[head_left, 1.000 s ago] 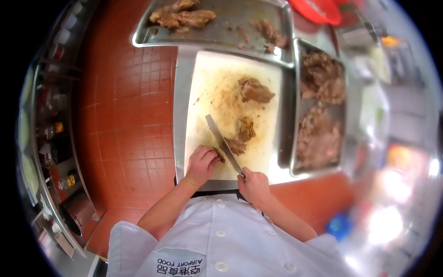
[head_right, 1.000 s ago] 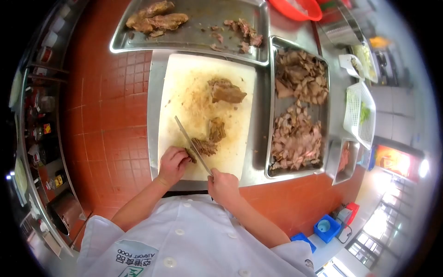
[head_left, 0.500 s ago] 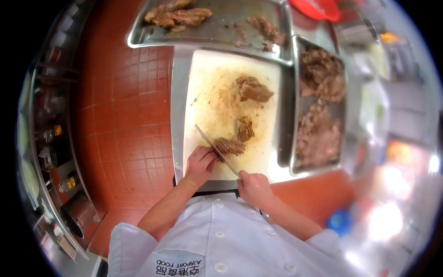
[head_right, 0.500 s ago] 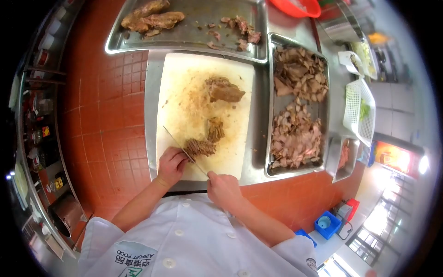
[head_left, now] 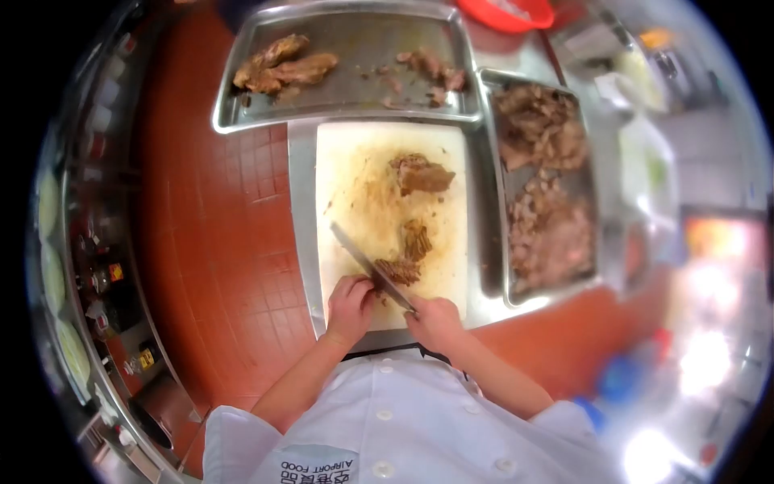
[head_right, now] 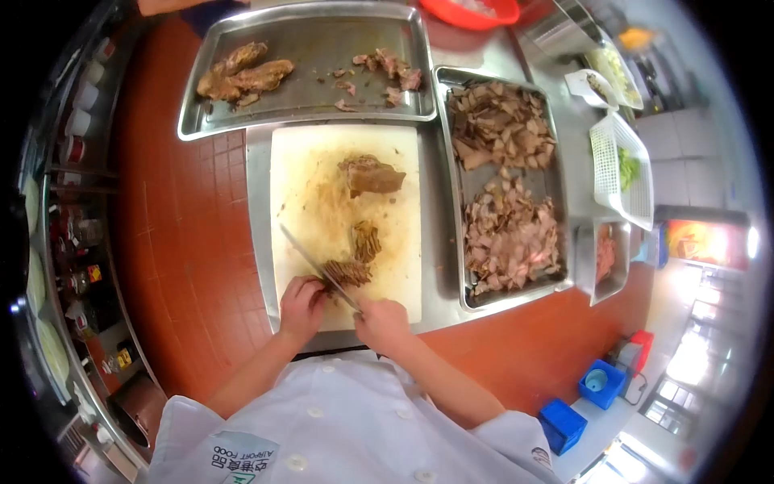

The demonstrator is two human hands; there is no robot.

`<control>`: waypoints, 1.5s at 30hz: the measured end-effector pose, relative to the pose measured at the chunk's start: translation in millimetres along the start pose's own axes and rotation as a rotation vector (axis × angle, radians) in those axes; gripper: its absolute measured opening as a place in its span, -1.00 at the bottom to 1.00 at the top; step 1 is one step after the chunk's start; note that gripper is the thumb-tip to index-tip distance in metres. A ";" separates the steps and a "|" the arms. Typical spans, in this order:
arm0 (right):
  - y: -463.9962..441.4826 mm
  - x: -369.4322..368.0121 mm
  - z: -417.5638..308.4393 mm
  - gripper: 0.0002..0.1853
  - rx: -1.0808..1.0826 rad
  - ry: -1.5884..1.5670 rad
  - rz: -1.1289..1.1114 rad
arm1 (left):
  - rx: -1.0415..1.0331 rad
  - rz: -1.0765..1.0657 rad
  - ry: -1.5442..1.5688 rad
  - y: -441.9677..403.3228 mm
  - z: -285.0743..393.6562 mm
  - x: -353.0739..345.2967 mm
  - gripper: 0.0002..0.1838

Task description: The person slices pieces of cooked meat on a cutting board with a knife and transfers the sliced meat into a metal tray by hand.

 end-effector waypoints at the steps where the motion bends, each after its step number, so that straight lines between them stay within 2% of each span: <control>1: 12.8 7.7 6.8 -0.84 -0.032 -0.078 0.059 | 0.026 -0.018 0.024 -4.0 3.0 3.4 -0.73; 4: 45.8 31.1 30.8 -0.80 -0.164 -0.303 0.245 | 0.147 -0.075 0.027 -25.8 9.6 10.3 -0.59; 7: 64.6 45.7 49.2 -0.75 -0.309 -0.469 0.416 | -0.012 -0.041 -0.054 -70.7 43.4 -3.1 -0.55; 10: 78.0 54.6 59.1 -0.74 -0.360 -0.535 0.523 | -0.046 -0.196 -0.249 -103.0 75.2 -37.4 -0.51; 13: 93.0 50.3 71.0 -0.77 -0.339 -0.467 0.572 | 0.097 -0.376 -0.362 -123.2 70.1 -59.7 -0.53; 16: 107.4 44.5 76.5 -0.80 -0.355 -0.532 0.442 | 0.169 -0.322 -0.139 -137.2 28.3 -57.0 -0.57; 19: 105.9 29.3 81.6 -0.81 -0.121 -0.323 0.277 | 0.544 -0.441 0.233 -137.6 -25.7 -42.8 -0.59; 21: 95.1 20.0 67.1 -0.80 -0.025 -0.222 0.105 | 0.518 -0.313 0.240 -139.6 -52.6 -15.6 -0.61; 23: 79.4 10.0 50.7 -0.79 0.029 -0.155 -0.019 | 0.743 -0.213 0.420 -137.9 -52.1 23.9 -0.63; 25: 59.9 -0.9 33.8 -0.79 0.052 -0.122 -0.105 | 0.751 -0.197 0.506 -133.1 -55.3 51.1 -0.62; 26: 51.4 -1.8 28.5 -0.78 0.016 -0.111 -0.135 | 0.752 -0.190 0.550 -129.8 -57.8 60.3 -0.62; 29: 40.4 -6.7 38.0 -0.78 -0.038 -0.141 -0.001 | 0.713 -0.095 0.562 -107.6 -81.9 58.1 -0.58; 31: 43.4 4.8 47.3 -0.76 -0.116 -0.159 0.092 | 0.671 -0.263 0.497 -93.7 -42.9 56.2 -0.52; 33: 45.4 16.6 55.3 -0.74 -0.176 -0.187 0.147 | 0.638 -0.459 0.591 -71.4 -44.2 26.7 -0.53; 36: 49.8 29.8 60.2 -0.69 -0.216 -0.234 0.167 | 0.505 -0.546 0.535 -46.4 -22.0 -16.8 -0.53; 39: 51.4 33.6 52.9 -0.68 -0.183 -0.215 0.130 | 0.405 -0.601 0.263 -38.1 -6.2 -29.1 -0.57; 40: 52.1 32.3 50.8 -0.69 -0.160 -0.226 0.118 | 0.401 -0.559 0.147 -41.9 3.5 -20.6 -0.63; 43: 54.0 24.7 47.6 -0.72 -0.098 -0.247 0.123 | 0.087 -0.338 -0.414 -46.3 25.0 6.4 -0.70; 45: 54.3 20.5 49.6 -0.74 -0.064 -0.229 0.185 | 0.069 -0.232 -0.371 -47.3 25.2 11.8 -0.72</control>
Point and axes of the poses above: each hand's wrist, its own y-axis away from the middle knuckle, its own x-axis out of the back of the hand, z = x × y, the point moved 5 cm from there along -y, towards the middle knuckle, and after that the axes turned 14 degrees about -y, right-handed, at the moved point
